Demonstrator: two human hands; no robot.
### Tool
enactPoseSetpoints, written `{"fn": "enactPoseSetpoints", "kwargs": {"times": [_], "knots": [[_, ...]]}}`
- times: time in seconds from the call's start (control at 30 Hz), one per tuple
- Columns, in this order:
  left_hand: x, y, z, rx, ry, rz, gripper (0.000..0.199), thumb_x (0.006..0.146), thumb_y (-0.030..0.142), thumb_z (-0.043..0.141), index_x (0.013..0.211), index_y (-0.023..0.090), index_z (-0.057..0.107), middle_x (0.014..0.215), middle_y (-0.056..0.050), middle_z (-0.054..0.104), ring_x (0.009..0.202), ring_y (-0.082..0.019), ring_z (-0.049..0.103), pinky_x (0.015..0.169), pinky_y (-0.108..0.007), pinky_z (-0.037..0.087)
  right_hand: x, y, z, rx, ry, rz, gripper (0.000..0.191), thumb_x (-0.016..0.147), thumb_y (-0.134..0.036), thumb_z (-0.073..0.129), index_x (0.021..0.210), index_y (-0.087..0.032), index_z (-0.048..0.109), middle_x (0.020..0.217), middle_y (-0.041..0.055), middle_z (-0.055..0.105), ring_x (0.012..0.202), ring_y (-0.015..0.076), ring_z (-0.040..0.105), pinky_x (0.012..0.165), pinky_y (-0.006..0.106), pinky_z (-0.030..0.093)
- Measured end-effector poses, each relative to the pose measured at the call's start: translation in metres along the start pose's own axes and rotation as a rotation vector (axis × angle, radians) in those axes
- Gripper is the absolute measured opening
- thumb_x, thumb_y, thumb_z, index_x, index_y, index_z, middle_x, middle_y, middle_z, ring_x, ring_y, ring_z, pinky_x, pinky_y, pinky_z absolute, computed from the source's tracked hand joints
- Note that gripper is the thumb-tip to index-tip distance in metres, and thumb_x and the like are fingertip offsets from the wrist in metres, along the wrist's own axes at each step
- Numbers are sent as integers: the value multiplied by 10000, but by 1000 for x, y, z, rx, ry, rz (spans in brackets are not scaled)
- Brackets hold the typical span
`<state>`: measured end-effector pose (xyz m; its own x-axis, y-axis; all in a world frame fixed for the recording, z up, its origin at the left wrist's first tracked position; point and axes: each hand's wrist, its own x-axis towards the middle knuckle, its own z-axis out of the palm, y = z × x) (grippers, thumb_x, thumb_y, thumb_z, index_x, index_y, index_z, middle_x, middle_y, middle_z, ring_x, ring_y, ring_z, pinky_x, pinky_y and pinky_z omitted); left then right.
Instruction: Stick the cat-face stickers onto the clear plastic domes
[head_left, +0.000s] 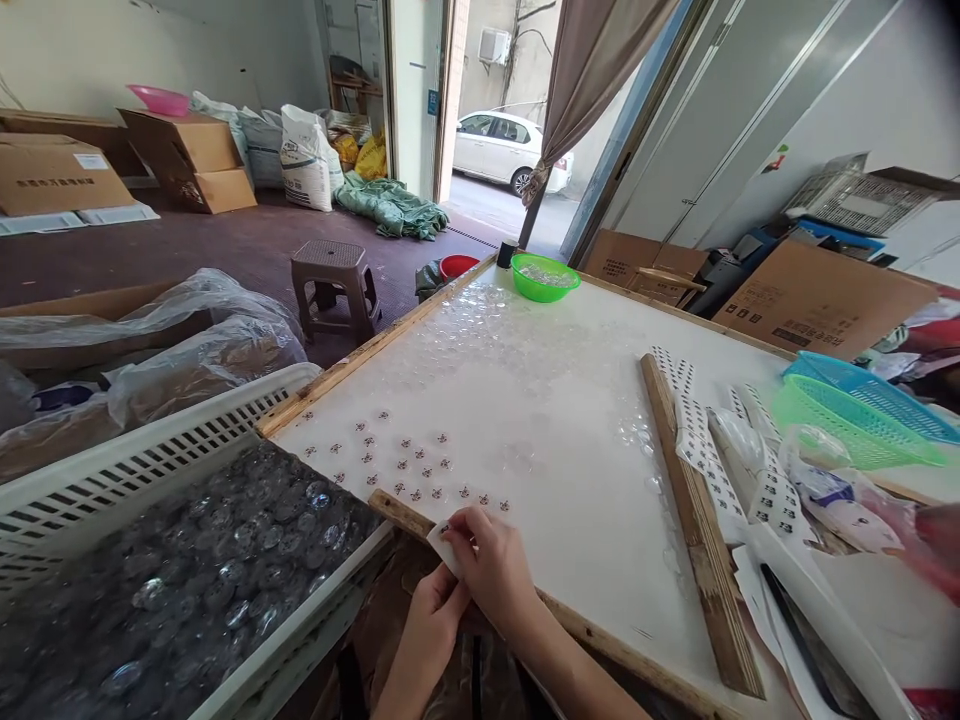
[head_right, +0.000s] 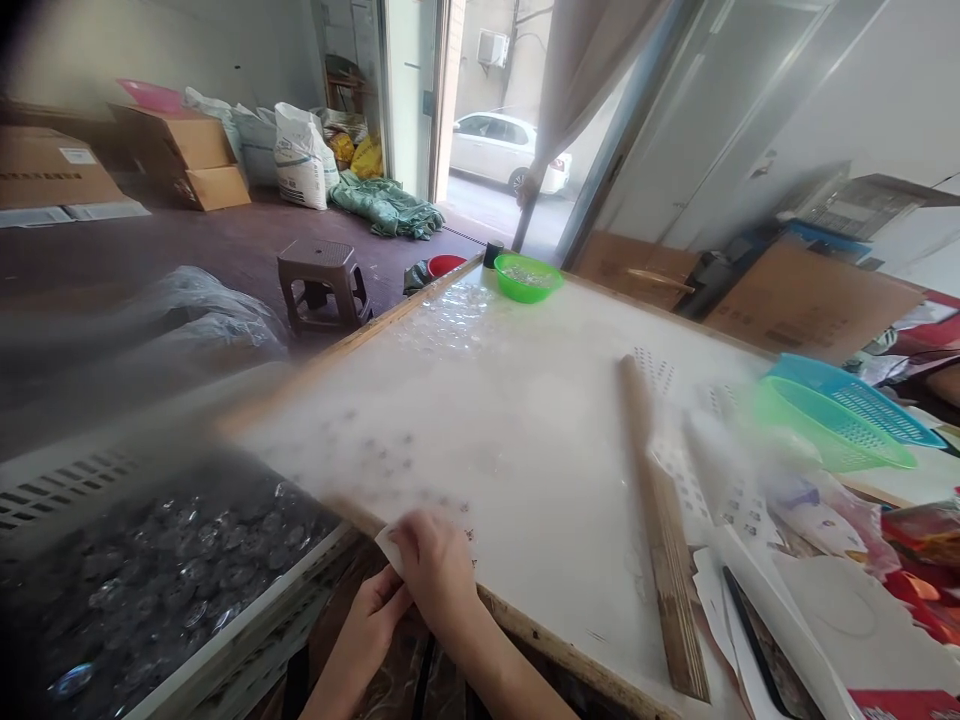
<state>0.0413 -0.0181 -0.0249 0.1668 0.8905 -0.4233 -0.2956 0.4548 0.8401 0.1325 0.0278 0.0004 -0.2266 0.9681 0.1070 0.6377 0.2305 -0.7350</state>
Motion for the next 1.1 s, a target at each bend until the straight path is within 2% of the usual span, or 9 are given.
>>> {"fn": "enactPoseSetpoints", "kwargs": {"times": [0.07,0.17,0.23,0.33,0.37,0.5,0.63,0.93,1.1], "knots": [[1,0,-2,-3,6,-1,414,649,496,669,782,109,606,560,-7,544,540,-157,520,518,-264,441,-2,-1,2,-1,12,-50,100,809,-184,497,790,-191,596,777,35,606,722,148,536,654,251,381],[2,3,-4,-16,3,-48,459,648,534,653,829,114,617,569,-15,569,546,-178,546,526,-285,461,8,8,-9,211,41,-53,88,794,-209,505,749,-184,577,863,46,590,769,142,537,652,235,410],[1,5,-5,-22,12,-95,505,627,571,650,846,117,624,607,-35,602,572,-199,570,540,-304,479,23,28,-28,355,116,47,136,790,-284,513,720,-173,546,780,38,566,708,128,526,607,223,419],[2,5,-8,-16,41,-114,533,575,602,672,797,118,638,637,-54,621,602,-210,583,559,-312,498,46,76,-66,373,268,298,261,720,-419,571,725,-161,529,649,5,522,602,112,479,571,231,411],[3,4,-9,-19,50,-106,530,572,607,670,781,121,641,628,-52,616,593,-206,580,551,-309,499,52,92,-77,360,274,394,296,691,-447,585,730,-159,530,632,-2,516,588,109,474,560,230,410],[6,-4,-12,-27,46,-81,501,606,592,657,796,128,656,615,-44,610,585,-201,581,535,-299,502,59,132,-98,336,165,504,323,633,-447,610,703,-138,549,602,11,529,524,109,479,467,221,373],[8,-8,-14,-8,26,-78,488,637,572,645,845,131,663,646,-47,626,605,-200,588,554,-296,506,58,135,-93,313,116,551,289,630,-417,597,686,-138,547,575,0,510,483,95,455,420,200,323],[5,-2,-12,-1,34,-88,511,600,590,661,819,128,661,648,-53,628,611,-206,587,559,-304,504,62,136,-88,125,100,543,250,668,-394,537,694,-148,575,537,-2,528,479,106,453,449,213,323],[4,3,-11,-9,24,-99,497,596,587,666,793,130,649,638,-50,624,618,-211,589,563,-306,503,63,130,-82,-76,136,496,195,677,-356,535,690,-168,584,678,25,603,618,144,522,545,243,349]]}}
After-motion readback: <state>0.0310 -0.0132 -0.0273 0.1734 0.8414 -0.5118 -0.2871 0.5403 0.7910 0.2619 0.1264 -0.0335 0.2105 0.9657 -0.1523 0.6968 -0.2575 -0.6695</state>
